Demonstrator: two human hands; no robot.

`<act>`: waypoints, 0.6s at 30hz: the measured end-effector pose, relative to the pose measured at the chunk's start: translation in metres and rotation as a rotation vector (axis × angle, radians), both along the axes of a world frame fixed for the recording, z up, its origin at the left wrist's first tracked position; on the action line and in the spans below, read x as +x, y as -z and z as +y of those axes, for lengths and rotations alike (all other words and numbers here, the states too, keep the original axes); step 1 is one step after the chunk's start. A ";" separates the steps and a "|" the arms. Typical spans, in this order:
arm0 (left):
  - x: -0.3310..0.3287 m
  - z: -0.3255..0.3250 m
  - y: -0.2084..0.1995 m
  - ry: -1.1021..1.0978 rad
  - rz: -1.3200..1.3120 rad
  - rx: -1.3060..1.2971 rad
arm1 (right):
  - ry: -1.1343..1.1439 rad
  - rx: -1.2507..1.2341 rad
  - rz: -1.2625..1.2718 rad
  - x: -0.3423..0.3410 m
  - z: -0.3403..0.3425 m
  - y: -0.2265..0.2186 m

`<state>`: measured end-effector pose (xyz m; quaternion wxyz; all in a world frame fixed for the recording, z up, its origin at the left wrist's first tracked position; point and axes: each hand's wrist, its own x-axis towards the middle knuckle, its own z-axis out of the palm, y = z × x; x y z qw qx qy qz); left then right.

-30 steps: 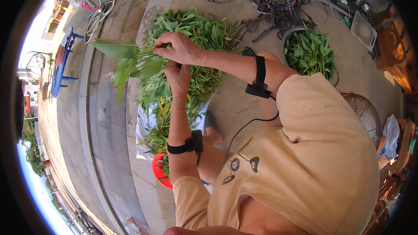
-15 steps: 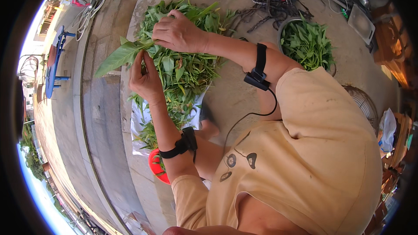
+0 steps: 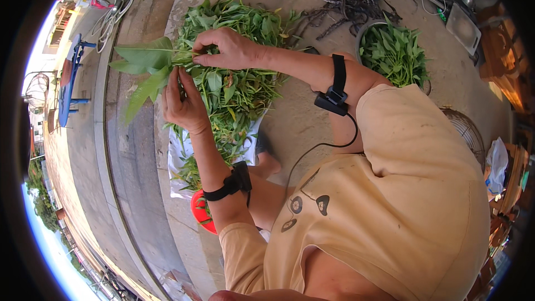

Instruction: The person sits on the floor and sorts through a large pile of leafy green vegetables. They pick up stems, remove leaves, and place the sorted greens into a red bowl and a metal bowl nearby.

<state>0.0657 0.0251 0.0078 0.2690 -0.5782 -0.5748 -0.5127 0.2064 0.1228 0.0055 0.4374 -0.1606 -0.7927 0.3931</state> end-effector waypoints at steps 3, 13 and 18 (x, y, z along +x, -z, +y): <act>0.003 0.002 0.000 -0.042 -0.030 -0.065 | 0.004 0.026 0.034 0.001 0.000 0.006; 0.009 -0.001 -0.004 -0.113 -0.056 -0.141 | -0.113 -0.332 0.020 0.000 0.003 0.019; 0.003 -0.001 -0.001 -0.056 0.072 -0.195 | -0.065 -0.115 -0.060 0.005 0.004 0.014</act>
